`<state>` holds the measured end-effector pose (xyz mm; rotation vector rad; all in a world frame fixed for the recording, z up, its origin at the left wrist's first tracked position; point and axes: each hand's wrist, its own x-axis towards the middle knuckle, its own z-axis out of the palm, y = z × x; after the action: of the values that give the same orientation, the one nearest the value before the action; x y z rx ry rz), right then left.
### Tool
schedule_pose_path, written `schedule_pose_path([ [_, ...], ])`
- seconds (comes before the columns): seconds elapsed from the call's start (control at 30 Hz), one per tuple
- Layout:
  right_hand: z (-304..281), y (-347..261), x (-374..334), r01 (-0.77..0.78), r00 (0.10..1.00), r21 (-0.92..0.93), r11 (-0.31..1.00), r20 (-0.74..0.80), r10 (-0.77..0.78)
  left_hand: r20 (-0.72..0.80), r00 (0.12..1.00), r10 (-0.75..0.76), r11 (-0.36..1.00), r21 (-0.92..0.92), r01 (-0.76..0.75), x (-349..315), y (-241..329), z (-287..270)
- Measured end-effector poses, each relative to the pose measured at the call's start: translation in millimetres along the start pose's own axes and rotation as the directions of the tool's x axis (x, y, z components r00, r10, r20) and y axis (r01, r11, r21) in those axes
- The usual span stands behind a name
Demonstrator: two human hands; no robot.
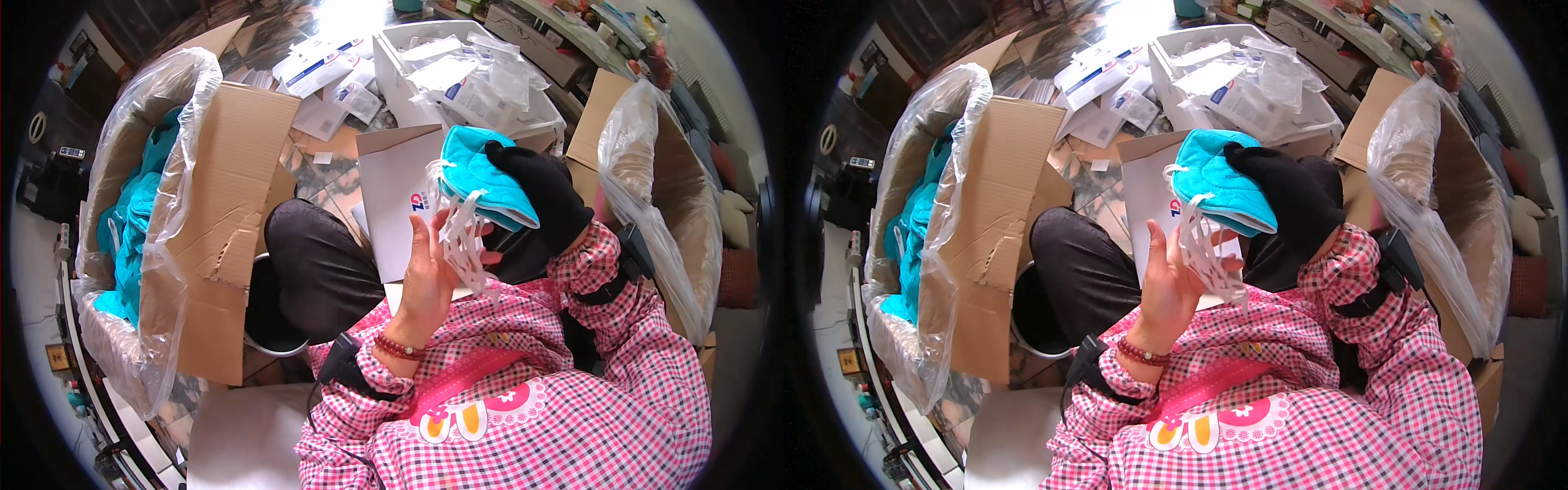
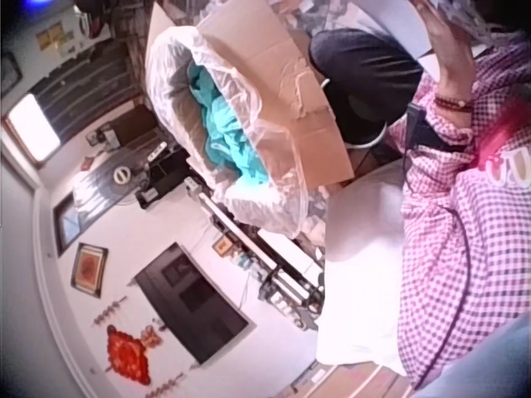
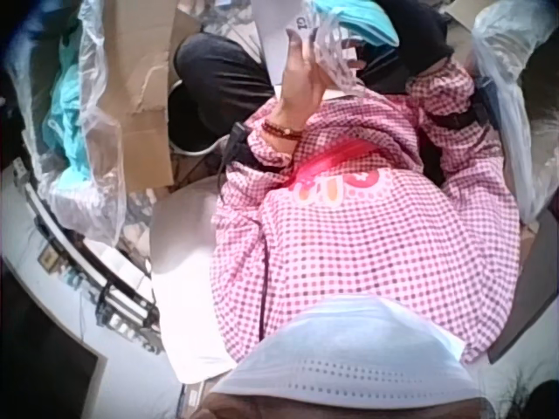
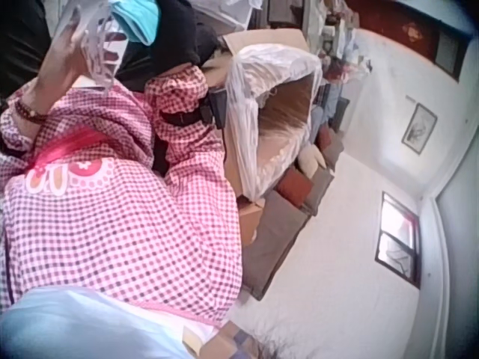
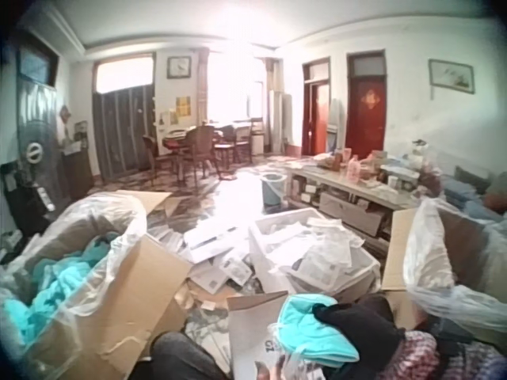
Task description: The person is folding and placing surgical-style face masks into retail boxes.
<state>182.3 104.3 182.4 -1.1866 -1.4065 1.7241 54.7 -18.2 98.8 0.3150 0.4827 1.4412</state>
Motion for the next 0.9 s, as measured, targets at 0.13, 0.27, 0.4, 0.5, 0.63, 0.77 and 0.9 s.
schedule_pose_path([
  [0.13,-21.0,15.6,11.0,-0.016,0.997,0.192,0.981,0.074,0.002,-0.047,0.999,0.010,0.942,0.336,0.007,-11.0,-3.9,-5.2],
  [0.27,-41.9,4.1,19.8,-0.012,0.999,0.258,0.966,0.042,0.002,-0.070,0.990,0.126,0.630,0.776,-0.025,-34.4,-8.3,-20.7],
  [0.4,-67.5,-11.6,25.5,-0.010,0.999,0.312,0.950,0.041,-0.003,-0.106,0.993,-0.053,0.536,0.836,0.118,-69.7,13.3,-37.0],
  [0.5,-69.0,-11.5,25.8,-0.032,0.997,0.343,0.939,0.078,0.005,-0.080,0.987,-0.137,0.587,0.797,0.146,-84.8,11.8,-34.8],
  [0.63,-64.3,6.0,24.8,-0.065,0.993,0.382,0.922,0.119,0.020,-0.092,0.975,-0.203,0.725,0.655,0.212,-101.0,12.2,-31.2],
  [0.77,-49.2,35.5,17.6,-0.097,0.994,0.232,0.968,-0.017,0.104,-0.129,0.932,-0.338,0.836,0.414,0.360,-99.6,13.6,-32.5],
  [0.9,-13.6,6.1,-13.2,-0.137,0.970,0.523,0.841,0.242,0.007,-0.083,0.933,-0.349,0.770,0.542,0.337,-79.0,-3.1,-51.3],
])
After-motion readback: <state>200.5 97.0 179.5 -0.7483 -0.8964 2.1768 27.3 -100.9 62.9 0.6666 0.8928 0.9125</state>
